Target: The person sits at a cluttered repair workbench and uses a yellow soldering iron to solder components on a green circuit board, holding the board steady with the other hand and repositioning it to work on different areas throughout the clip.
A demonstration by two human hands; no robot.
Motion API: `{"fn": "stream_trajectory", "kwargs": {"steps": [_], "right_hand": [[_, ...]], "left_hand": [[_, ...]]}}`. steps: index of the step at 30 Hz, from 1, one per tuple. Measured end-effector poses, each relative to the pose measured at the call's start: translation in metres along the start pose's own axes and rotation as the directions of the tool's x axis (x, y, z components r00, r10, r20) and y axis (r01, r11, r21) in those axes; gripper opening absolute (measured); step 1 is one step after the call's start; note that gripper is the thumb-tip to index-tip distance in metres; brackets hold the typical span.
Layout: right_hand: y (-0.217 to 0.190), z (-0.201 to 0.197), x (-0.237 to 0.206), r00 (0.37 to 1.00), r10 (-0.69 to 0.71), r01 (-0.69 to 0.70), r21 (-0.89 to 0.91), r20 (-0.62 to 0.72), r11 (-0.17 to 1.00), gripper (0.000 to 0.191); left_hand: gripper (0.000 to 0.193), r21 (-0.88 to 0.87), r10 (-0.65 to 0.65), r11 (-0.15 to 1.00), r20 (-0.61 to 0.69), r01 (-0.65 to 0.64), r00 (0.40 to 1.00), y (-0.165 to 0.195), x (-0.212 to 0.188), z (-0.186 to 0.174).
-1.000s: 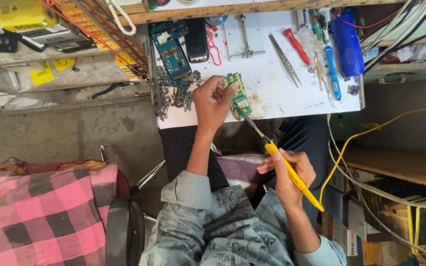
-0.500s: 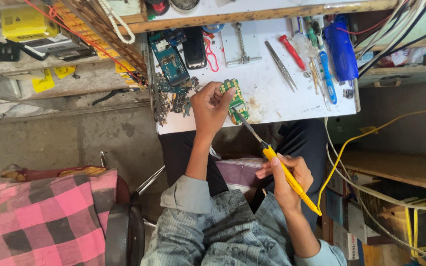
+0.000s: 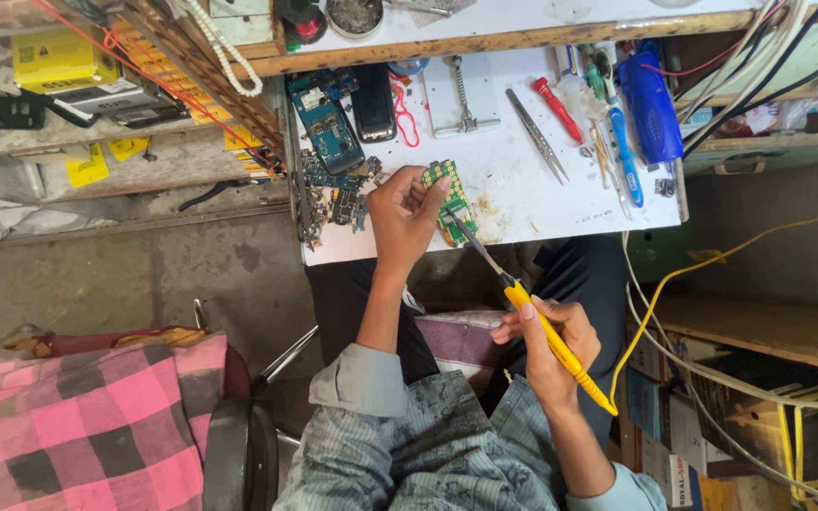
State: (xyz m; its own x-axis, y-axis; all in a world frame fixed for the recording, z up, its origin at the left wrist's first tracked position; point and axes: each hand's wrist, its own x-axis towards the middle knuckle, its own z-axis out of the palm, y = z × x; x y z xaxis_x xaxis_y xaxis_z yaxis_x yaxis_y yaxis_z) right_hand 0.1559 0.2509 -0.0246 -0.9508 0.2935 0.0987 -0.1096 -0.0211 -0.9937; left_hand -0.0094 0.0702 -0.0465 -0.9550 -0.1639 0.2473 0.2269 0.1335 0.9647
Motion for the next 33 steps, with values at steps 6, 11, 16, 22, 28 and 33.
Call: {"fn": "stream_trajectory", "kwargs": {"steps": [6,11,16,22,28,33], "right_hand": [[-0.0001,-0.0032,-0.0016,0.999,0.035,-0.035,0.007,-0.003,0.999,0.014],[0.0013,-0.0016,-0.0012,1.0,0.008,-0.008,-0.004,-0.008,1.0,0.014],[0.0005,-0.0029,-0.001,1.0,0.008,-0.008,0.04,-0.002,0.999,0.014],[0.0007,-0.0029,-0.0015,0.999,0.029,-0.029,0.019,-0.019,0.999,0.014],[0.0,-0.0021,-0.0015,1.0,-0.002,0.002,-0.014,-0.006,1.0,0.014],[-0.0012,-0.0014,-0.0002,1.0,0.022,-0.022,0.034,-0.021,0.999,0.015]], "left_hand": [[0.019,0.016,0.039,0.999,-0.004,-0.039,0.999,0.001,-0.0002,-0.0012],[0.02,0.014,0.027,1.0,-0.005,-0.027,1.0,0.0012,-0.0009,-0.001],[0.018,0.029,0.033,0.999,-0.006,-0.033,0.999,0.0013,-0.0005,-0.0008],[0.019,0.01,0.053,0.999,-0.013,-0.053,0.999,0.0005,-0.001,0.0],[0.018,0.041,0.039,0.998,-0.008,-0.038,0.999,0.0013,-0.0008,-0.0007],[0.019,0.015,0.005,1.0,0.001,-0.005,1.0,0.0021,-0.0008,-0.0008]]}}
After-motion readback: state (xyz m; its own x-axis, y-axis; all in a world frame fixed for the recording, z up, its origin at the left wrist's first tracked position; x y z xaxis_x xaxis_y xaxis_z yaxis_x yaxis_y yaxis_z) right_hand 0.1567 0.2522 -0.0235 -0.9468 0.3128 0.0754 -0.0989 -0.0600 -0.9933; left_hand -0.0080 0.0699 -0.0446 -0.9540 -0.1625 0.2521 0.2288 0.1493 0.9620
